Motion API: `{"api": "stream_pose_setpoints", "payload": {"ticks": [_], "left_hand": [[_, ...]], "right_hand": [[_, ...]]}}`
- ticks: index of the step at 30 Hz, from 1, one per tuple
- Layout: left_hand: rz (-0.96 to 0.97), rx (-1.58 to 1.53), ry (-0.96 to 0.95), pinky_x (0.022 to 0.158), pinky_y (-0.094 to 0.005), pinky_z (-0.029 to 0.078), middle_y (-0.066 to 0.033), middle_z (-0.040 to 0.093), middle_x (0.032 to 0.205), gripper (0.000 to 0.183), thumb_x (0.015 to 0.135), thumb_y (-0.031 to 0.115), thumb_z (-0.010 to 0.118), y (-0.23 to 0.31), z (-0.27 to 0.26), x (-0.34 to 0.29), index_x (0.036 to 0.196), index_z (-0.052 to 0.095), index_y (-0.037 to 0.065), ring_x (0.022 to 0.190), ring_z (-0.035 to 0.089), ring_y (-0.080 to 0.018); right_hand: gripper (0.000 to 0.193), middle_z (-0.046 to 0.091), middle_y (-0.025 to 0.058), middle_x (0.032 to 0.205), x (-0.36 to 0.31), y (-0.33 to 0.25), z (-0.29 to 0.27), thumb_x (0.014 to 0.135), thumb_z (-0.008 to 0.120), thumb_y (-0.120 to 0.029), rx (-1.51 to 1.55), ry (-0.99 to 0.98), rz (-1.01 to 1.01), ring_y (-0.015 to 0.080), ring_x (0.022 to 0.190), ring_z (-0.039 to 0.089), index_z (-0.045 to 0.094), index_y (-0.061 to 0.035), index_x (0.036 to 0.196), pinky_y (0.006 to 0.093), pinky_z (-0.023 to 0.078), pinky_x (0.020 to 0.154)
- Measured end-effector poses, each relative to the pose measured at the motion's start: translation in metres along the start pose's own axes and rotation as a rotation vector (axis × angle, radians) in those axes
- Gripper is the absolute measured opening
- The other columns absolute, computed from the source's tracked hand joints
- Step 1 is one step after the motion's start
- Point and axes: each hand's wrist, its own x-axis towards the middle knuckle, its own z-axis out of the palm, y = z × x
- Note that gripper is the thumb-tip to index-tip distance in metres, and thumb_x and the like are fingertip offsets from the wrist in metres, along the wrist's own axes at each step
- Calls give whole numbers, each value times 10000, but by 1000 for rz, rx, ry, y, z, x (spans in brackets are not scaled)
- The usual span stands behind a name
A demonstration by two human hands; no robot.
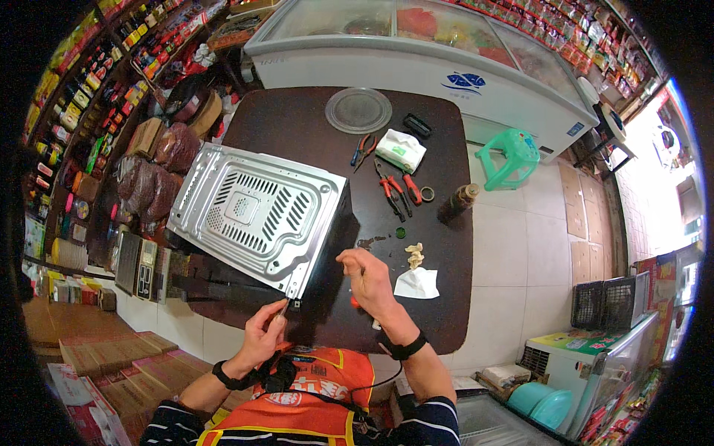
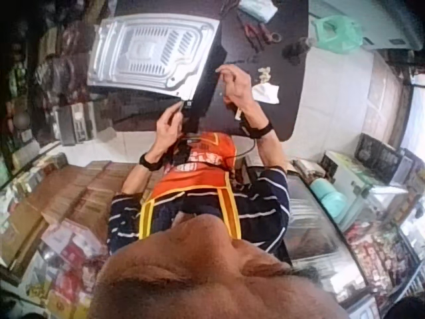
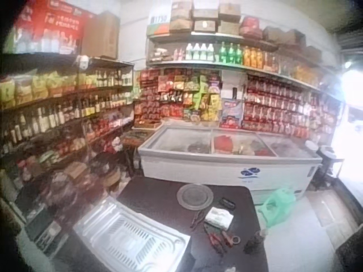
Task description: The person uses an orange screwdriver to remove screws from the back panel of a microwave oven. They rotate the appliance to access different screw locations and place the removed screws on the table.
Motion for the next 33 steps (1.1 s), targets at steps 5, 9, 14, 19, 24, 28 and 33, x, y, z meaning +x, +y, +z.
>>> {"api": "stream_pose_setpoints", "payload": {"ticks": [5, 9, 14, 19, 24, 28, 33], "left_hand": [[-31, -102, -9, 556, -227, 428, 26, 613, 875, 374, 1158, 115, 614, -3, 2, 2, 1522, 628, 29, 655, 511, -31], [-100, -357, -28, 545, -231, 406, -5, 610, 874, 382, 1165, 100, 604, -16, 3, 3, 1541, 619, 35, 641, 495, -49], [-69, -519, -92, 549, -239, 404, -32, 625, 889, 391, 1168, 82, 592, -25, 3, 5, 1556, 615, 42, 649, 488, -60], [-75, -407, -58, 562, -234, 424, -17, 633, 896, 388, 1166, 95, 599, -15, 5, 3, 1550, 622, 41, 657, 503, -53], [-71, -219, -28, 584, -219, 452, 13, 638, 900, 390, 1165, 116, 605, -3, 2, -2, 1546, 627, 32, 660, 525, -36], [-88, -257, -63, 591, -218, 454, 15, 640, 896, 391, 1167, 114, 598, -2, -2, 0, 1547, 626, 28, 665, 530, -36], [-92, -242, -76, 602, -229, 451, 35, 618, 876, 396, 1167, 121, 606, 5, -1, 1, 1556, 622, 47, 679, 516, -35]], "right_hand": [[407, 489, -26, 878, 13, 2, 21, 1085, 720, -143, -4, -75, 280, 73, 685, 459, 612, -35, 1462, 270, 431, 635], [866, 479, -15, 998, 17, 1, 21, 902, 920, -151, -49, -180, 400, 67, 741, 421, 451, -65, 1625, 248, 410, 661], [992, 484, 32, 1110, 17, 5, 19, 889, 924, -168, 88, -220, 481, 87, 742, 433, 350, -53, 1690, 268, 428, 673], [1078, 483, 44, 1135, 18, 7, 22, 852, 920, -171, 74, -221, 459, 96, 759, 440, 295, -59, 1723, 279, 448, 708], [1115, 455, -3, 1149, 18, 1, 22, 827, 922, -125, 53, -207, 493, 63, 776, 395, 289, -94, 1745, 228, 404, 718], [1111, 464, -2, 1122, 17, 0, 23, 815, 925, -127, 31, -197, 474, 68, 771, 399, 308, -88, 1739, 229, 400, 718], [986, 527, 44, 1070, 14, -19, 26, 773, 946, -159, -147, -182, 327, 148, 780, 486, 476, -47, 1632, 310, 475, 706]]}}
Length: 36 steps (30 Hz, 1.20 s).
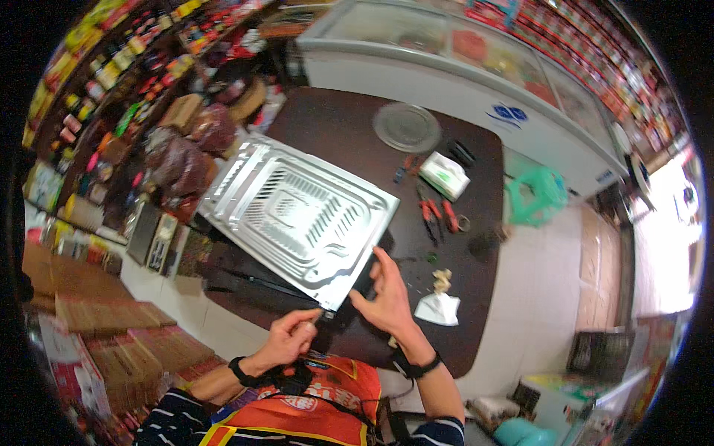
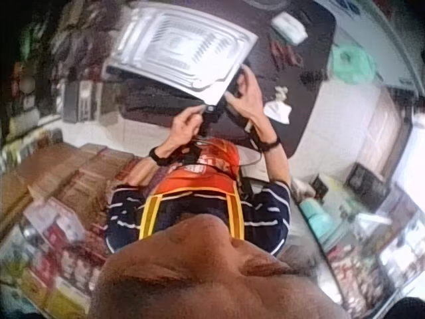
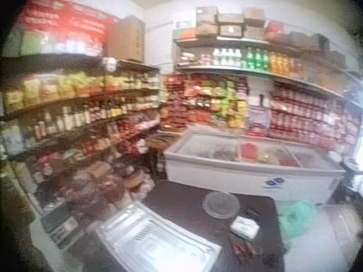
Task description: The person uses an orange screwdriver to remove screws from the back panel of a microwave oven. They rotate the appliance to access different screw locations and place the removed screws on the table.
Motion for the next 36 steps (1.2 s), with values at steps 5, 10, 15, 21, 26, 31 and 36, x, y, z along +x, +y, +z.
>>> {"api": "stream_pose_setpoints", "payload": {"ticks": [5, 10, 15, 21, 26, 31, 36], "left_hand": [[-16, -54, -57, 604, -226, 423, 68, 550, 835, 418, 1182, 153, 588, 12, 0, -2, 1589, 591, 57, 691, 481, -28], [-40, -47, -102, 621, -218, 398, 84, 514, 843, 441, 1185, 131, 560, 15, -4, 3, 1621, 575, 71, 710, 431, -23], [-18, 233, -137, 637, -296, 468, 32, 564, 793, 431, 1159, 142, 599, 32, -12, 9, 1580, 565, 52, 695, 538, -76], [40, 609, -163, 758, -357, 594, -77, 749, 898, 297, 1086, 260, 744, 68, -79, -17, 1269, 734, 26, 813, 740, -187], [-47, -118, 120, 610, -271, 544, -44, 644, 818, 326, 1196, 326, 582, 84, -127, 9, 1246, 645, 10, 690, 707, -148], [-110, -411, 183, 698, -310, 650, -178, 709, 1312, 454, 1205, 330, 549, 85, -129, 36, 1490, 546, -23, 772, 738, -167], [-78, -447, 293, 678, -333, 626, -171, 718, 1260, 365, 1202, 292, 564, 84, -127, 46, 1405, 571, -12, 792, 726, -184]], "right_hand": [[926, 587, 97, 1094, -15, -32, -1, 665, 1049, -215, -243, -146, -312, 242, 858, 608, 633, -80, 1482, 362, 523, 707], [767, 602, 116, 1167, -16, -40, 8, 680, 1058, -318, -434, -65, -416, 282, 912, 698, 754, -127, 1357, 406, 594, 709], [461, 694, 58, 1061, -19, -41, 10, 737, 1012, -252, -530, -67, -528, 246, 791, 698, 799, -113, 1121, 372, 584, 645], [338, 734, 39, 981, -14, -46, 15, 729, 936, -137, -632, -22, -784, 236, 750, 708, 775, -119, 1026, 362, 578, 639], [285, 765, 15, 979, -16, -50, 22, 761, 898, -100, -659, 11, -907, 215, 766, 744, 768, -128, 1013, 344, 581, 634], [272, 777, 26, 966, -22, -50, 24, 757, 899, -90, -681, 3, -890, 223, 776, 770, 764, -114, 993, 349, 598, 638], [262, 775, 30, 951, -24, -47, 28, 753, 894, -73, -672, 6, -849, 232, 775, 771, 764, -105, 979, 349, 598, 639]]}}
